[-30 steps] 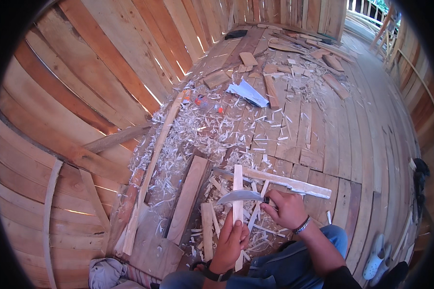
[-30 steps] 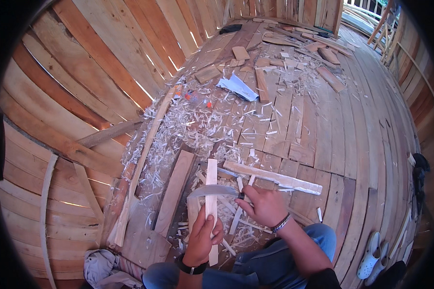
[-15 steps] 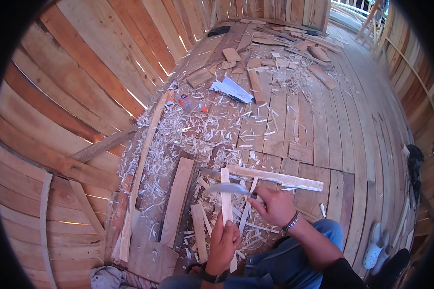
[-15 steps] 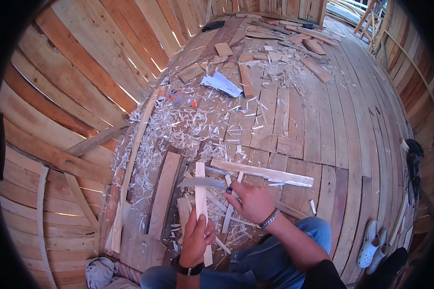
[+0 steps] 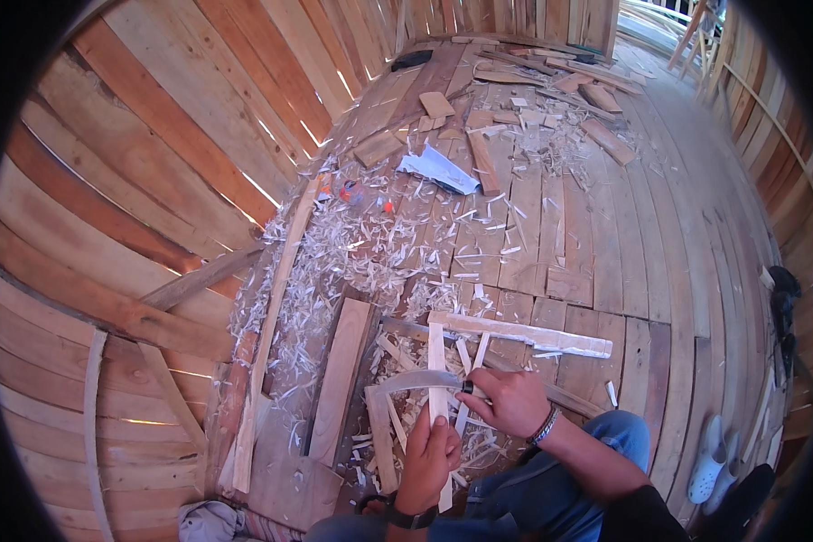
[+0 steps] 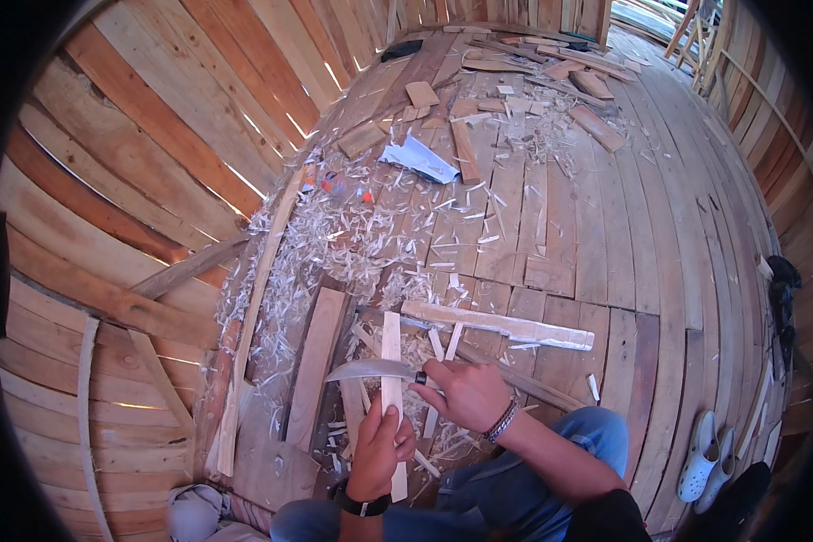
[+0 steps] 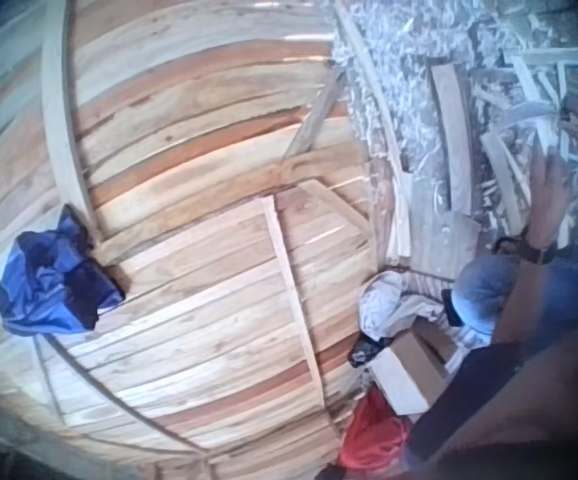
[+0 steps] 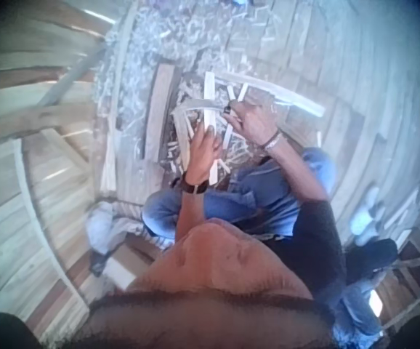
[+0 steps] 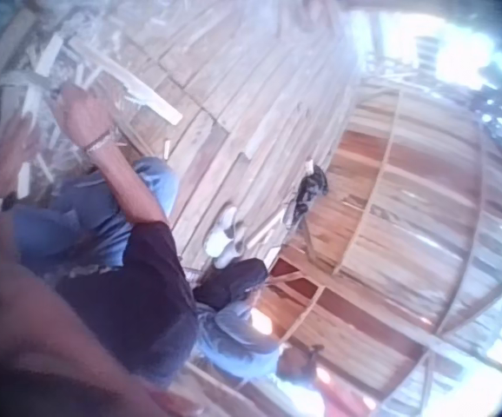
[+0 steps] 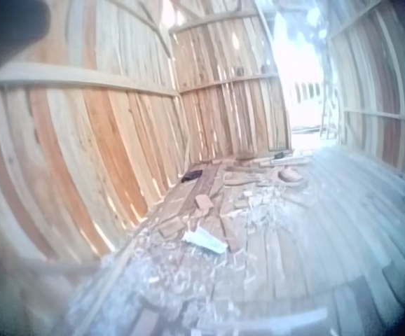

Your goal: The person carves a wooden piece with a knife while sitting on a wooden floor covered in wood shavings.

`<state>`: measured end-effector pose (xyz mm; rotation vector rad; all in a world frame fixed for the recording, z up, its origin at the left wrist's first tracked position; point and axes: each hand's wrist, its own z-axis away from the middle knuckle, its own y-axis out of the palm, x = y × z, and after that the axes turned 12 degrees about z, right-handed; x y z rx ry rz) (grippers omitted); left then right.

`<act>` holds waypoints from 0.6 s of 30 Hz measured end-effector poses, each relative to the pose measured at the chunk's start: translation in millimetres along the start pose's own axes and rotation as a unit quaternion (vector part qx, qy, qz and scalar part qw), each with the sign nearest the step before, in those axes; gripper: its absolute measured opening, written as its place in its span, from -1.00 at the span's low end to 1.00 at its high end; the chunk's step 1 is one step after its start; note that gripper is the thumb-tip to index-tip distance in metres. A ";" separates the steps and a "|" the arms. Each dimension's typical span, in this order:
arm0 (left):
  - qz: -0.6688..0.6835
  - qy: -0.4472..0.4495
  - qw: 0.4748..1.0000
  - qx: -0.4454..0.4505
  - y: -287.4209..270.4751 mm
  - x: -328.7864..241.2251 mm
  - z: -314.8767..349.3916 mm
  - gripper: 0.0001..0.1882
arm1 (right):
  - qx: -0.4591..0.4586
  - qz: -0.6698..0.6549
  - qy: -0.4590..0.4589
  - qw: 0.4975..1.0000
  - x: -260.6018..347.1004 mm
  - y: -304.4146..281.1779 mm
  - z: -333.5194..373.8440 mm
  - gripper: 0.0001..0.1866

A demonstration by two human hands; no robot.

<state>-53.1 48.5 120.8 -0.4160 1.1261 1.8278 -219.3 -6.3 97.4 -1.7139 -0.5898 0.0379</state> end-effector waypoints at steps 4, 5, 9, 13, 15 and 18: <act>0.016 0.002 1.000 0.015 6.1 3.8 -2.5 -0.66 | 0.022 0.030 0.084 0.996 -21.9 -5.2 -12.9 -0.68; 0.007 0.002 1.000 0.009 4.5 2.5 -2.3 -0.66 | 0.007 -0.001 0.067 0.998 -13.8 0.8 -8.7 -0.66; 0.024 -0.006 1.000 -0.001 1.5 0.1 -2.4 -0.67 | 0.060 0.048 0.091 0.993 -20.6 1.6 -9.2 -0.61; 0.010 0.011 1.000 -0.009 2.4 -0.5 -4.3 -0.69 | 0.046 0.033 -0.016 0.998 -1.8 3.8 2.6 -0.60; -0.001 0.012 1.000 -0.009 0.3 0.6 -3.3 -0.71 | 0.023 0.059 0.041 0.997 -25.7 9.6 -6.3 -0.59; 0.000 0.018 1.000 -0.006 4.2 -0.1 -3.8 -0.73 | 0.027 0.068 0.050 0.996 -20.6 7.3 -8.6 -0.59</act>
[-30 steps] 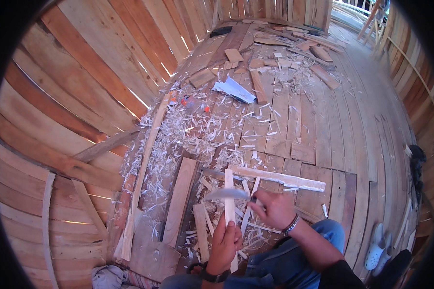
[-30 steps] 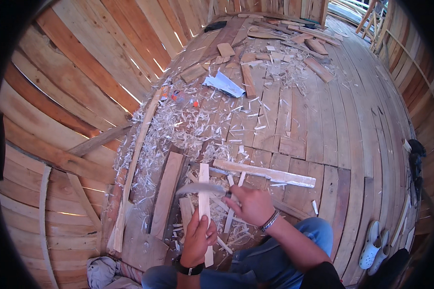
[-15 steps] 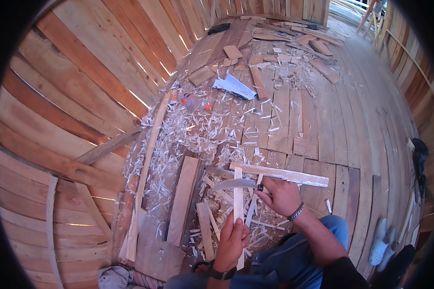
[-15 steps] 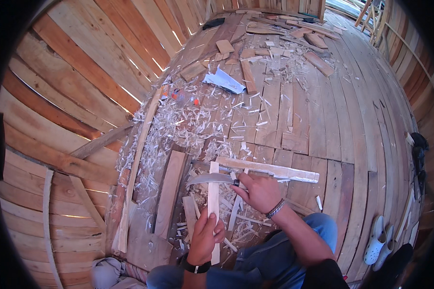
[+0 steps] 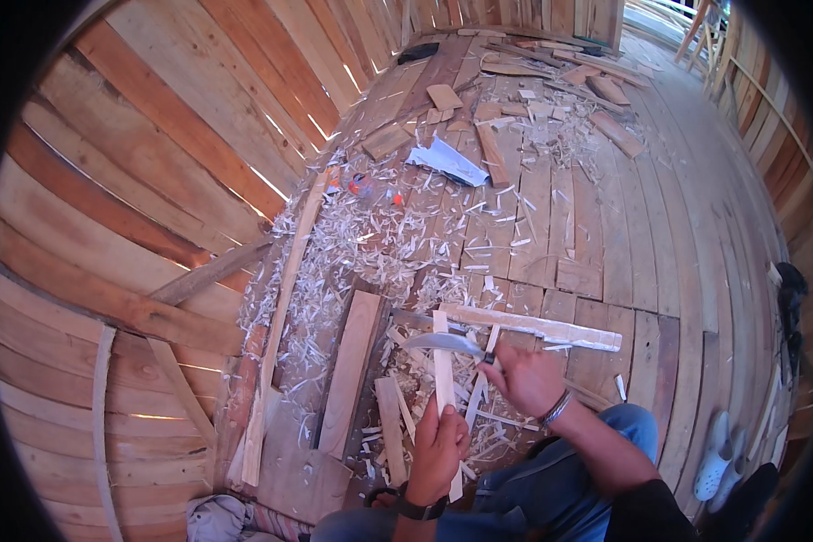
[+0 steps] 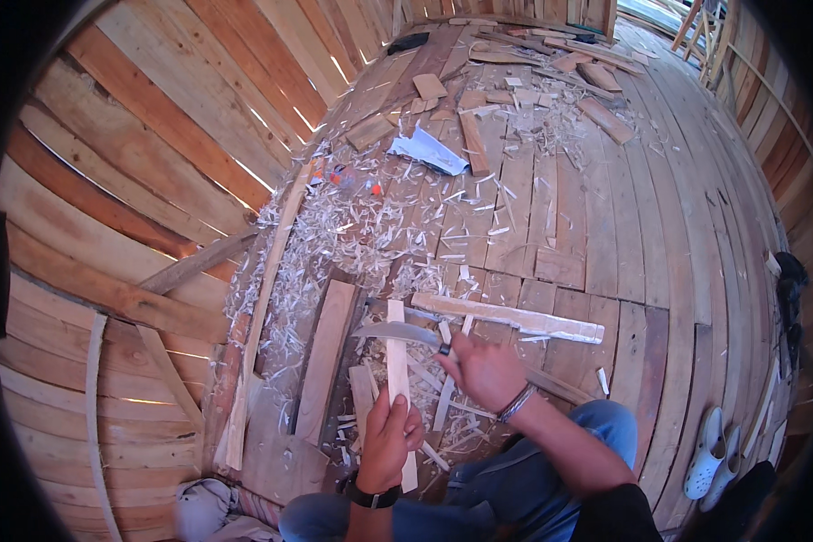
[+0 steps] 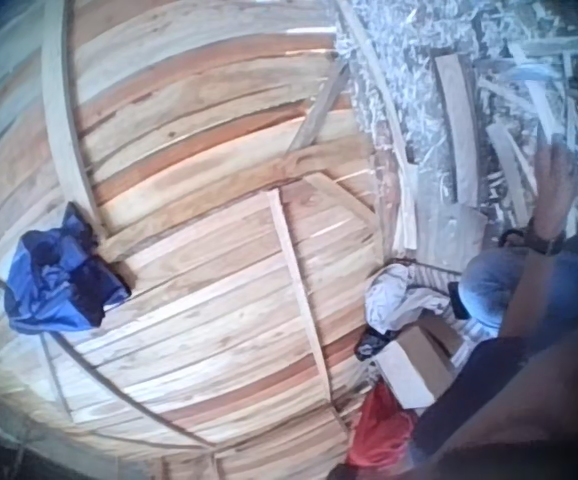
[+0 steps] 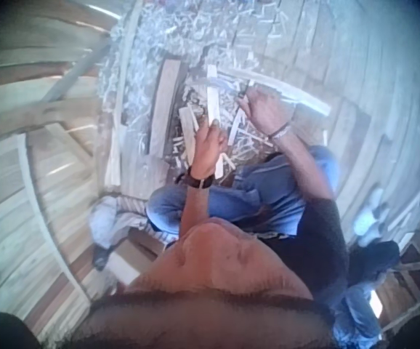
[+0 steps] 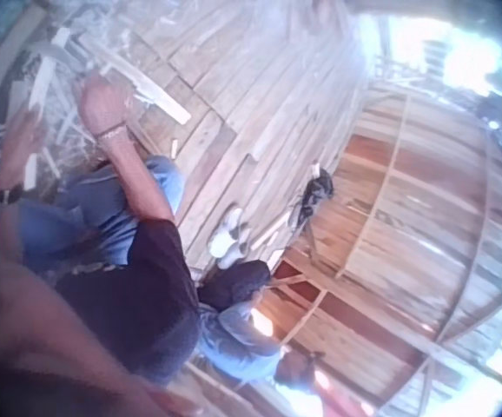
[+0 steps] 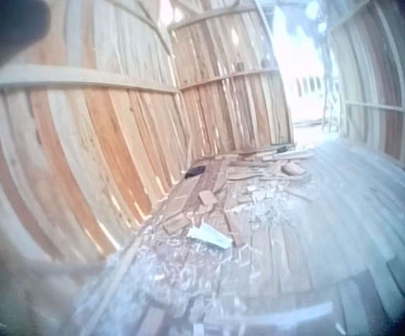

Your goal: The person carves a wooden piece with a knife while sitting on a wooden floor covered in wood shavings.

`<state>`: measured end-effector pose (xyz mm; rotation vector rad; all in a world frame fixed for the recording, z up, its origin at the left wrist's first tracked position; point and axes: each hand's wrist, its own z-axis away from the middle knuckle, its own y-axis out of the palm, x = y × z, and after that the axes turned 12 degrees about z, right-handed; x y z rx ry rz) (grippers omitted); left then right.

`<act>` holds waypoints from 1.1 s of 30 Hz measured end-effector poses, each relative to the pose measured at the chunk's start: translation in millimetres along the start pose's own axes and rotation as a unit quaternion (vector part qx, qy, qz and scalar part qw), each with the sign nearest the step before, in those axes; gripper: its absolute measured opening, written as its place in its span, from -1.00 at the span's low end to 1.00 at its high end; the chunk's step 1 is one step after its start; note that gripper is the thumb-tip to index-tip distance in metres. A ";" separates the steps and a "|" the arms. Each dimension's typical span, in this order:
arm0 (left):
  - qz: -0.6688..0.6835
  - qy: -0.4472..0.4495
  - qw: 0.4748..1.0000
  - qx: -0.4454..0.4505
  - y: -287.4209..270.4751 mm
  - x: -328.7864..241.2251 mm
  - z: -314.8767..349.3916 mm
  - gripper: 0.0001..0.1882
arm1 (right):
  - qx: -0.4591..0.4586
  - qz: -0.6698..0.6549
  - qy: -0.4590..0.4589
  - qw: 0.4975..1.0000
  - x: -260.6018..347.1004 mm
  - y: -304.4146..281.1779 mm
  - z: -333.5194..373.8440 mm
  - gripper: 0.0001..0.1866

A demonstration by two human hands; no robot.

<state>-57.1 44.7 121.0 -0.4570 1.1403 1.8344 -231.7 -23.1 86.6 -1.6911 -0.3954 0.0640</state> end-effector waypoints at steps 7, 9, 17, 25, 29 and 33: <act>-0.017 0.020 0.999 -0.017 -0.8 0.0 1.7 -0.75 | 0.012 -0.067 0.029 0.997 11.4 6.7 3.5 -0.61; -0.039 0.035 0.998 -0.019 1.2 -1.0 1.1 -0.75 | 0.016 -0.044 0.020 0.999 7.9 13.5 3.1 -0.61; -0.043 0.029 0.999 -0.011 -5.5 9.3 -5.9 -0.74 | -0.001 -0.013 0.000 1.000 -1.2 6.1 -6.0 -0.60; -0.080 0.035 0.996 -0.008 -7.7 11.3 -7.5 -0.68 | 0.055 -0.040 0.035 0.997 10.4 17.3 -4.7 -0.60; -0.105 0.049 0.993 0.001 -15.6 11.4 -5.5 -0.66 | 0.066 -0.044 0.003 0.997 5.9 33.9 -2.9 -0.61; -0.056 0.017 0.998 0.019 -12.3 1.7 -2.9 -0.63 | 0.077 -0.110 -0.028 0.991 -10.7 30.2 -5.2 -0.62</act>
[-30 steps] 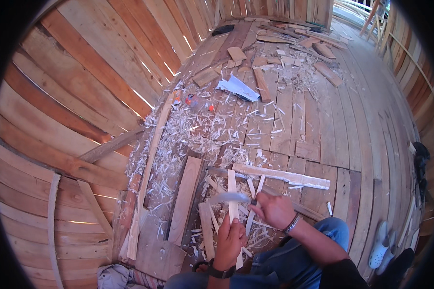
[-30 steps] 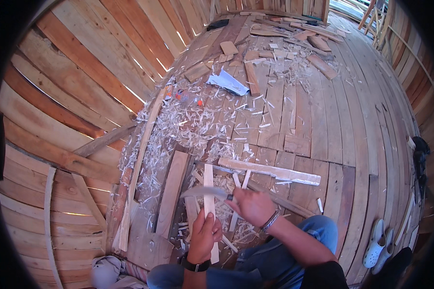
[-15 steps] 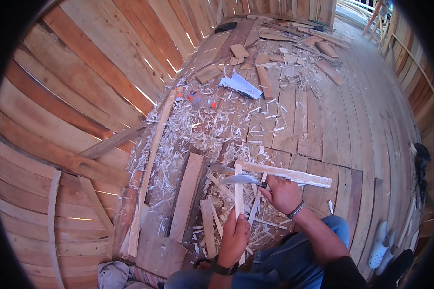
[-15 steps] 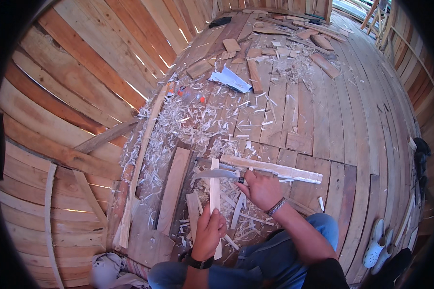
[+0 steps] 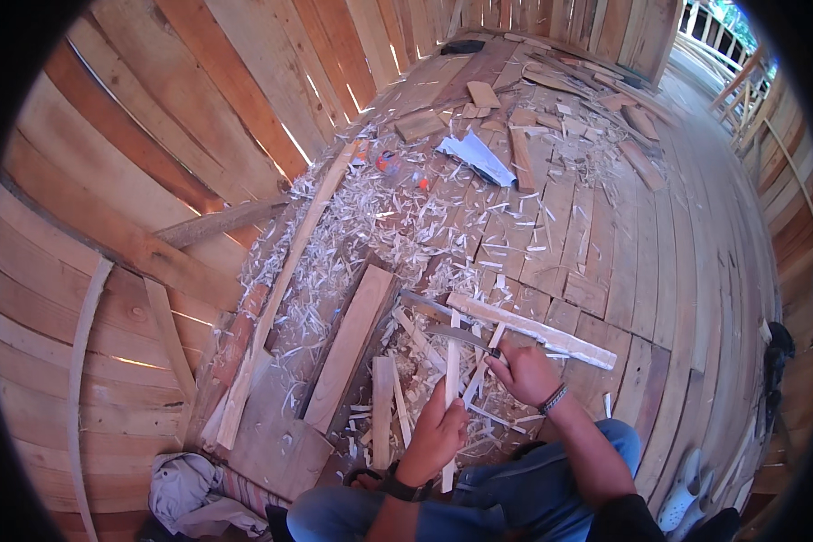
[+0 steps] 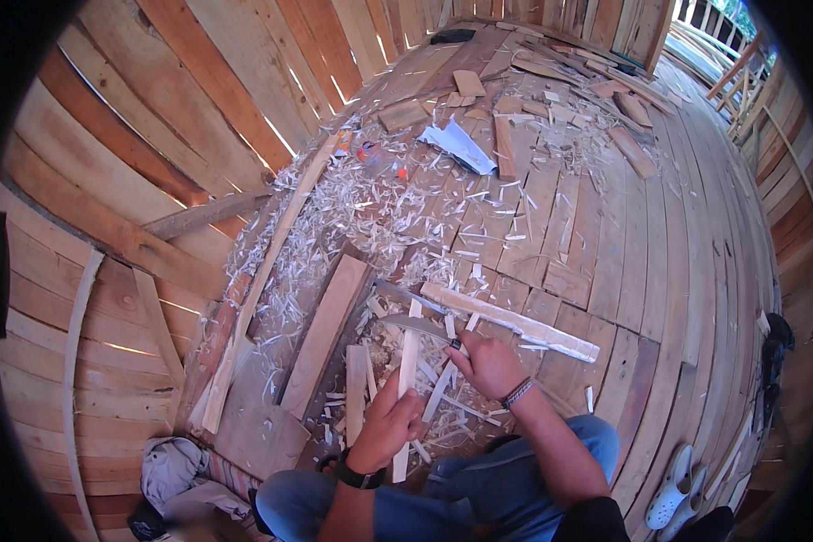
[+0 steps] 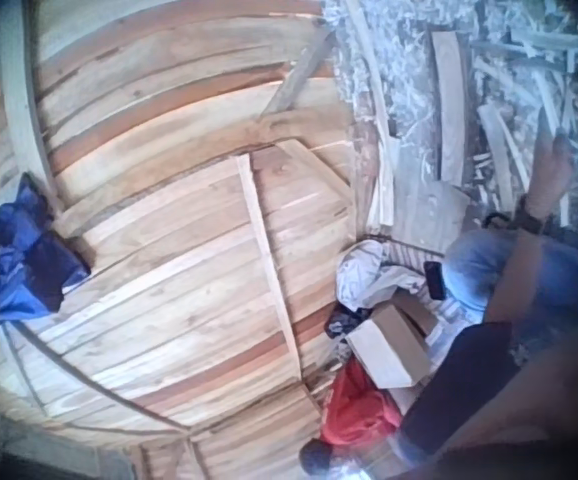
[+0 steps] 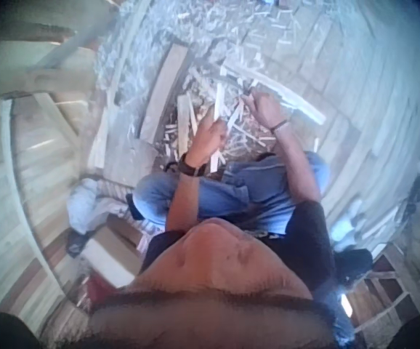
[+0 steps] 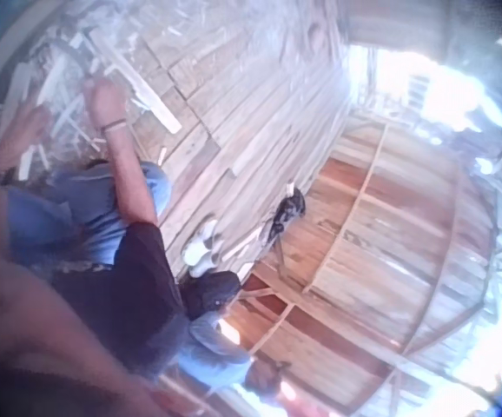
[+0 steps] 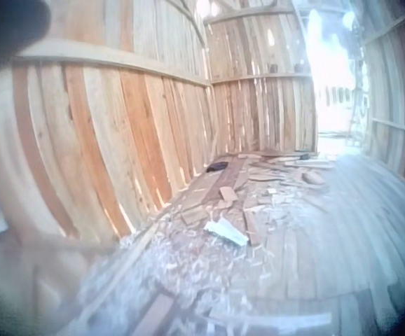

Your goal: The person carves a wooden piece with a knife while sitting on a wooden floor covered in wood shavings.

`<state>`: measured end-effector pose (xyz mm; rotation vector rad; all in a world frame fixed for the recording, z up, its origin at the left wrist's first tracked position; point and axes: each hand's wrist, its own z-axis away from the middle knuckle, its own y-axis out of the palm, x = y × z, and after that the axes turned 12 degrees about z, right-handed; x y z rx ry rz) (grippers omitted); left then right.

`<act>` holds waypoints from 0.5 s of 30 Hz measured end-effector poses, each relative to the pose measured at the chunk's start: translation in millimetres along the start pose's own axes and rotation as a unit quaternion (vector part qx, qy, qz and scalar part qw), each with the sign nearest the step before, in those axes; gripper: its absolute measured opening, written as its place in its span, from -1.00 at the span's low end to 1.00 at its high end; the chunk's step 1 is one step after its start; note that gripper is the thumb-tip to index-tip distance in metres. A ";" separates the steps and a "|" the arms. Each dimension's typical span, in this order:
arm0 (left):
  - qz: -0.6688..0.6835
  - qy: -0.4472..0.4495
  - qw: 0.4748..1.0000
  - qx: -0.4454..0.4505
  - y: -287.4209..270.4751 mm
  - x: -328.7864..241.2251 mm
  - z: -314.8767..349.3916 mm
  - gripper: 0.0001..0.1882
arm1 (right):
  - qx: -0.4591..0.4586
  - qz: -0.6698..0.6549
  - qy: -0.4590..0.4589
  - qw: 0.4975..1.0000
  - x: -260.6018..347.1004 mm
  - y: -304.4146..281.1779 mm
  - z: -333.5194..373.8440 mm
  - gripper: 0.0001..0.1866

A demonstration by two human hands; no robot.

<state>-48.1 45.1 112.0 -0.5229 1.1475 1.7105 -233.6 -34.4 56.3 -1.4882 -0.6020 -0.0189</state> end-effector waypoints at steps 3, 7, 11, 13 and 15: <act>-0.004 0.000 1.000 -0.003 -0.1 -5.0 -0.5 -0.63 | 0.012 0.011 0.015 1.000 -0.5 -1.3 -1.3 -0.67; 0.036 0.010 0.999 -0.024 -2.5 8.9 -6.7 -0.65 | -0.031 0.132 0.051 0.990 14.6 8.2 -1.7 -0.63; 0.080 -0.047 0.996 -0.002 3.4 14.5 -3.5 -0.67 | -0.108 0.193 0.102 0.970 12.9 16.7 -5.9 -0.64; 0.059 -0.017 0.998 0.001 3.6 21.1 -6.5 -0.67 | -0.087 0.138 0.079 0.983 6.4 14.2 -7.3 -0.64; 0.062 -0.003 0.998 0.002 3.4 19.2 -8.9 -0.65 | -0.069 0.076 0.074 0.992 4.9 7.0 -8.4 -0.64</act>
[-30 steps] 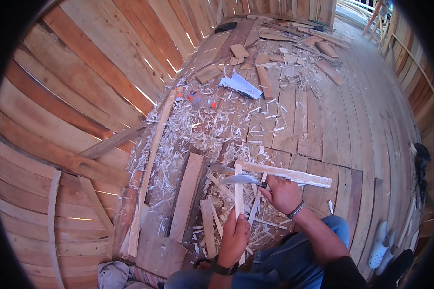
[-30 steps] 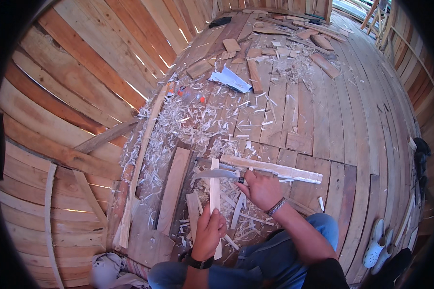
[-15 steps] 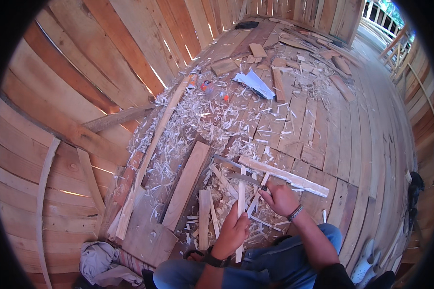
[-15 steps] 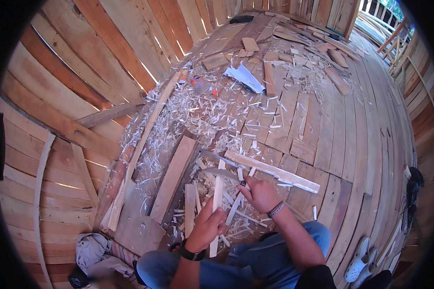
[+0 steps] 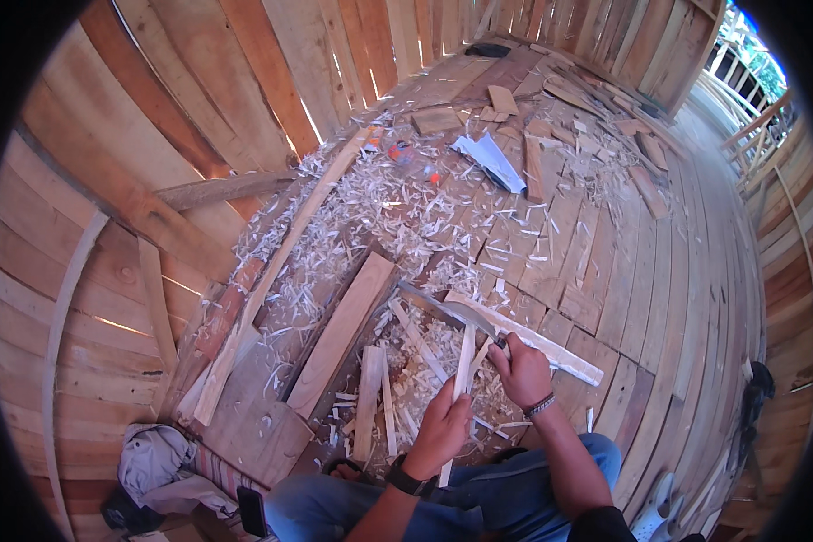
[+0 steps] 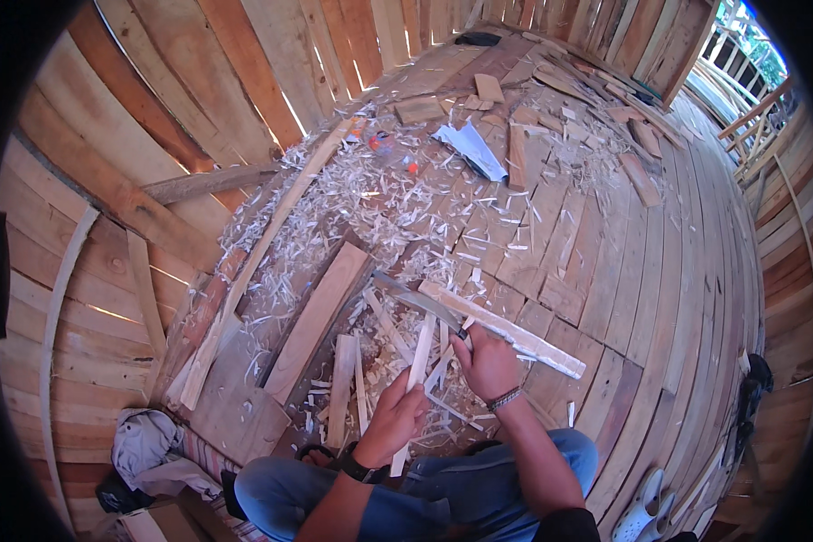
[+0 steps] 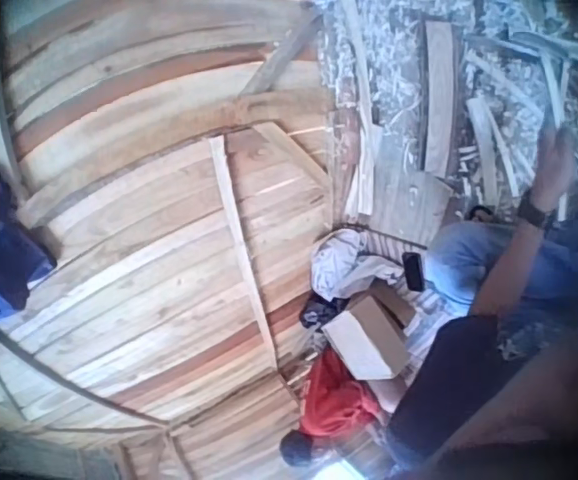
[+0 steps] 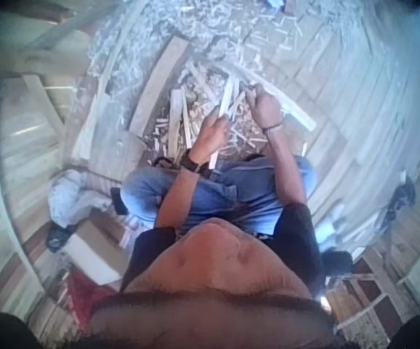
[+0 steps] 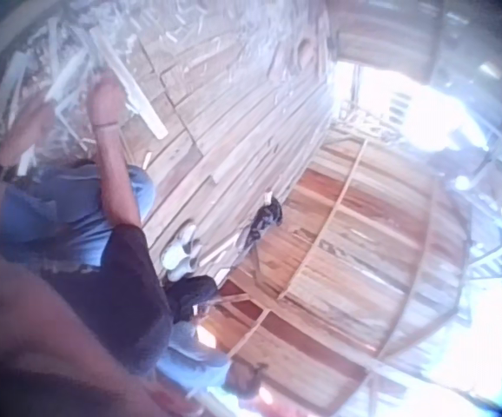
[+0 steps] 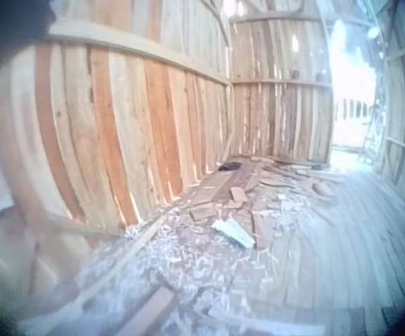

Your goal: The person carves a wooden piece with a knife while sitting on a wooden floor covered in wood shavings.

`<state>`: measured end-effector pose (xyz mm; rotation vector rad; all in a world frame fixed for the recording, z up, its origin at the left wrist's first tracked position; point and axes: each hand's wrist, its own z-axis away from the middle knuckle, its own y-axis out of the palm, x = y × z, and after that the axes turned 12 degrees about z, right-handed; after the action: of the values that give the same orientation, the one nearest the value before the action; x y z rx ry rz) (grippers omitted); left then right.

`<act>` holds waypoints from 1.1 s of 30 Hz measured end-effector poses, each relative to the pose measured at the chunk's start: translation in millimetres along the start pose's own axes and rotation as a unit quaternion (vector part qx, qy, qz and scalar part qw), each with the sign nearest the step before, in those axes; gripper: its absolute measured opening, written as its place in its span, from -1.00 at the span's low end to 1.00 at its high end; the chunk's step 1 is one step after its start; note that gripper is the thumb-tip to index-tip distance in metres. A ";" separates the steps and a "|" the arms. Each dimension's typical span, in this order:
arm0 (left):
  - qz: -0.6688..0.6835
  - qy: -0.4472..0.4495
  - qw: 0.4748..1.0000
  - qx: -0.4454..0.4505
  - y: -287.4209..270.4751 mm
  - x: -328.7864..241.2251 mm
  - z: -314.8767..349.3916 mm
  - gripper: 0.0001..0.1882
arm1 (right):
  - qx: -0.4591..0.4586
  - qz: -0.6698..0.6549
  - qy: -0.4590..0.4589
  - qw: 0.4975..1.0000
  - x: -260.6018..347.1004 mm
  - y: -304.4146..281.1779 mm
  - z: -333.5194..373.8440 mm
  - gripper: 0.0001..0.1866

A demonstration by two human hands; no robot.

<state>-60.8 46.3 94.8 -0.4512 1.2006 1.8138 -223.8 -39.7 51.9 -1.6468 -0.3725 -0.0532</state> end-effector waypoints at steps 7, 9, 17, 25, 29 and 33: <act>-0.001 0.020 1.000 -0.020 -7.1 -0.8 -1.7 -0.64 | 0.086 -0.087 -0.040 0.992 5.2 -21.6 9.9 -0.66; -0.013 0.036 0.999 -0.022 -6.6 1.1 -3.4 -0.64 | 0.100 -0.078 -0.051 0.991 3.5 -21.9 10.1 -0.64; -0.090 0.053 0.994 -0.045 -11.3 -2.9 -1.0 -0.56 | 0.110 -0.098 -0.048 0.988 4.6 -21.2 8.8 -0.64; -0.321 0.175 0.929 -0.066 8.8 -12.9 6.3 -0.52 | 0.079 -0.546 0.106 0.827 -16.9 5.4 4.3 -0.68; -0.429 0.199 0.880 -0.049 15.5 -9.2 10.3 -0.46 | 0.116 -0.702 0.194 0.675 -10.7 -14.7 -12.7 -0.68; -0.484 0.238 0.841 -0.043 22.1 -1.1 8.6 -0.42 | 0.122 -0.735 0.212 0.633 -19.5 -17.8 -13.3 -0.66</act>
<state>-77.1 50.2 111.7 -1.3439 0.9099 0.8745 -244.6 -55.7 65.6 -0.6067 -1.1994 -1.5238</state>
